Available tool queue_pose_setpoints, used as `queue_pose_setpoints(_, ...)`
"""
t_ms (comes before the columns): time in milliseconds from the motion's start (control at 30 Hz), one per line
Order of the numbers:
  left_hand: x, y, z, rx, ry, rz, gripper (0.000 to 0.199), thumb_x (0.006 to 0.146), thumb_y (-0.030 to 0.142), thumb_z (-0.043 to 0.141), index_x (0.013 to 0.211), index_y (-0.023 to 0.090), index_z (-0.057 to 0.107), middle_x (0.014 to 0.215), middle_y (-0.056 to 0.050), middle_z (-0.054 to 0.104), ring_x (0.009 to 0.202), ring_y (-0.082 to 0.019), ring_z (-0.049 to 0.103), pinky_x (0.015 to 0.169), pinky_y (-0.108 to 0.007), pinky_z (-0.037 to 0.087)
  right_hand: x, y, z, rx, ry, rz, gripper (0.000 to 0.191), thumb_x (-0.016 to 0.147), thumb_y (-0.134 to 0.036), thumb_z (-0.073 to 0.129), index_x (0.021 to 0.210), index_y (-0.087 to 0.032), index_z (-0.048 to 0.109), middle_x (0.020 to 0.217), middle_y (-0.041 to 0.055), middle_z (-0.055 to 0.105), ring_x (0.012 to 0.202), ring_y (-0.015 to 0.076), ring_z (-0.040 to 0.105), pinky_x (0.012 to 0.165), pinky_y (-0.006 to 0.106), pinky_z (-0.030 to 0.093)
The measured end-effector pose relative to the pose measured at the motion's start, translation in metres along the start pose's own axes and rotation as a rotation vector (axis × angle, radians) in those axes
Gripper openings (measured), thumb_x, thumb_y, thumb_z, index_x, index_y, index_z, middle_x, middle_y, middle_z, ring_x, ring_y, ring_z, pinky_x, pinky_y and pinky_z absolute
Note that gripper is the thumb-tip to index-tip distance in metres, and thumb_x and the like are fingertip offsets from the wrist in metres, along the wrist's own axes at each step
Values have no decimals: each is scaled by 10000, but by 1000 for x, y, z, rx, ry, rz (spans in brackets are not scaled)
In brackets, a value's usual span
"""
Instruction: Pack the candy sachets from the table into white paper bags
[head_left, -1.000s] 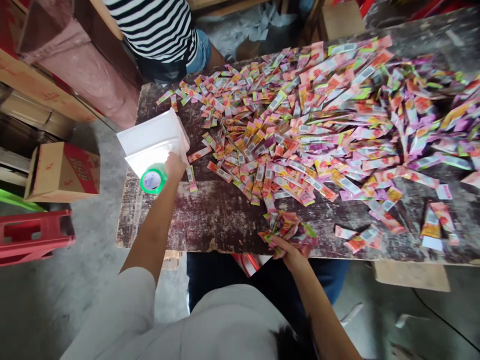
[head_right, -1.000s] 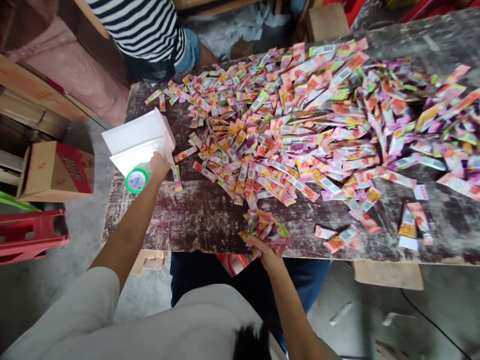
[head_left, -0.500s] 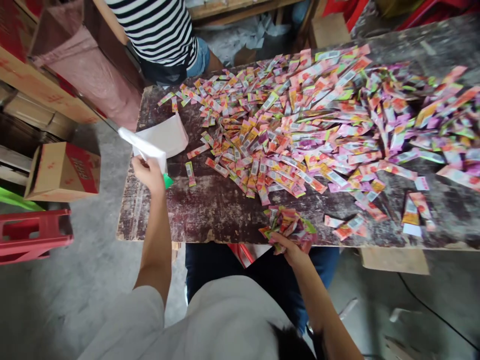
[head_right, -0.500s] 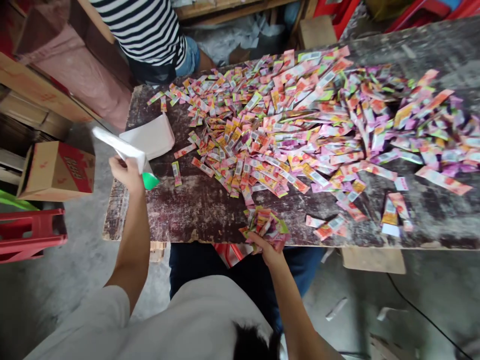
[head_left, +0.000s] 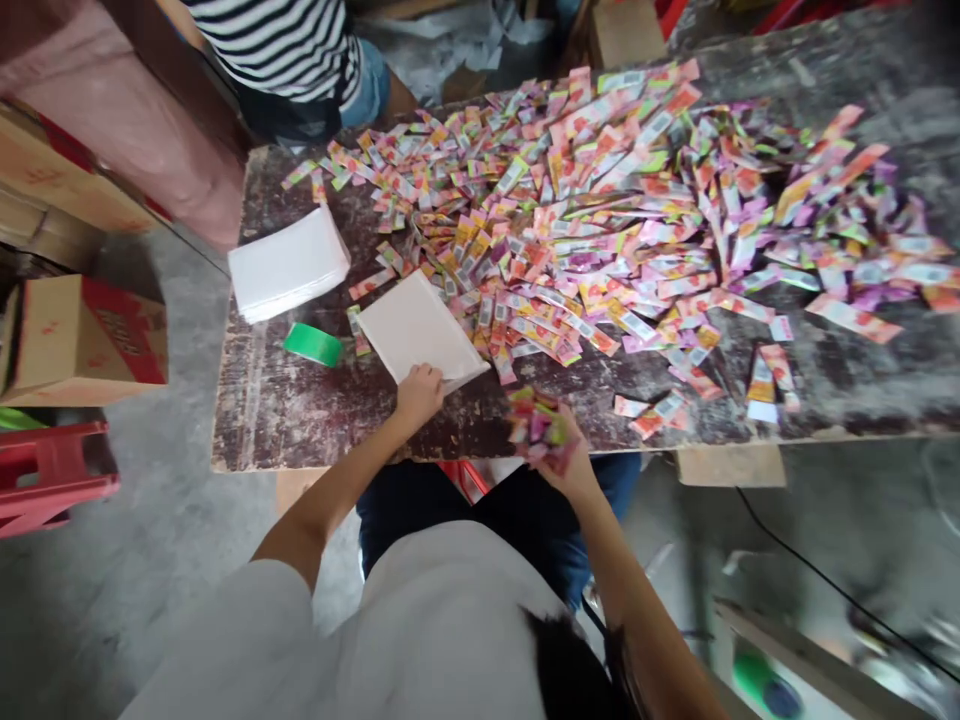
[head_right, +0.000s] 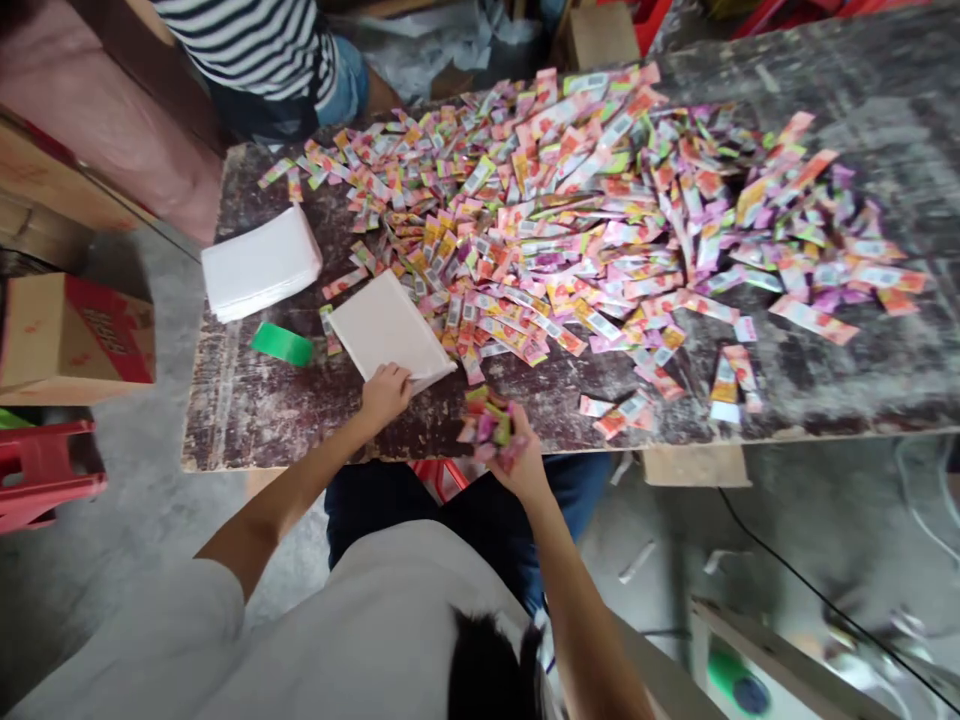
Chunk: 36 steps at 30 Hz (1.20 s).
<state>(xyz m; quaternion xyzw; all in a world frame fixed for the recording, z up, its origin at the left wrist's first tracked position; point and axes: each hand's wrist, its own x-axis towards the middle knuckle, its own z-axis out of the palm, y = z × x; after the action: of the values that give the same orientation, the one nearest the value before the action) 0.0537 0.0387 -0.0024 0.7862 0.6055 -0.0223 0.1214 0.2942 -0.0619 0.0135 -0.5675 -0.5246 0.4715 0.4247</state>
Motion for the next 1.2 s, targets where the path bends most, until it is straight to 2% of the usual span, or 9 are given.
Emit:
queue_pose_setpoints(200,1,4,-4,0,-75,-31,215,922,173,472,1083,191,614,1099,-109,604,1059,-248,541,825,-340,459,32,-23,3,-400,-171,-236,437,667,-261,586,1095,-224,512,982,64,624,867,232,581,799,371,478)
queue_pose_setpoints(300,7,6,-13,-1,-165,-57,296,853,136,579,1146,176,558,1158,-122,570,1057,-260,538,822,-346,462,53,-26,8,-378,-189,-271,438,664,-300,590,1085,-219,500,956,64,613,827,229,565,762,355,470)
queue_pose_setpoints(433,15,7,-12,-62,-220,-83,518,752,362,770,1160,173,513,1178,-124,542,1079,-276,526,871,-359,460,66,-16,3,-336,-156,-258,488,665,-343,616,1116,-224,473,981,69,600,846,233,568,774,355,468)
queue_pose_setpoints(533,13,9,-7,-64,-164,-106,575,735,421,782,1161,157,500,1186,-135,529,1096,-279,514,883,-361,458,63,-7,-4,-359,-143,-225,524,665,-365,621,1140,-225,451,997,73,597,864,240,572,777,354,468)
queue_pose_setpoints(667,5,10,-1,-78,-105,-77,341,859,297,643,1154,174,525,1168,-124,556,1091,-255,530,889,-347,459,59,-17,1,-523,-170,-137,484,679,-355,598,1120,-196,477,985,92,609,879,260,566,787,363,453)
queue_pose_setpoints(800,-1,2,4,-115,-43,-21,226,861,153,533,1076,168,597,1093,-130,617,1029,-247,573,870,-349,468,66,-42,30,-705,-324,-86,494,754,-312,566,1221,-168,492,1152,141,607,1052,290,540,882,363,413)
queue_pose_setpoints(933,2,-18,9,-423,20,-35,175,846,177,520,961,176,653,967,-78,688,904,-202,633,833,-316,494,74,-42,60,-883,-454,-43,565,793,-285,600,1326,-168,453,1284,168,553,1218,318,463,937,383,387)
queue_pose_setpoints(1067,2,-29,10,-550,136,-89,160,820,173,530,896,161,670,882,-60,696,789,-162,635,763,-274,498,78,-31,72,-1025,-415,74,584,834,-323,600,1368,-183,410,1291,186,549,1200,325,496,949,414,398)
queue_pose_setpoints(1200,-7,-17,1,-516,265,-74,130,819,173,529,864,176,651,855,-46,666,783,-158,619,741,-268,490,88,-32,73,-1032,-327,195,576,858,-435,579,1342,-168,419,1238,191,589,1126,339,569,925,449,439)
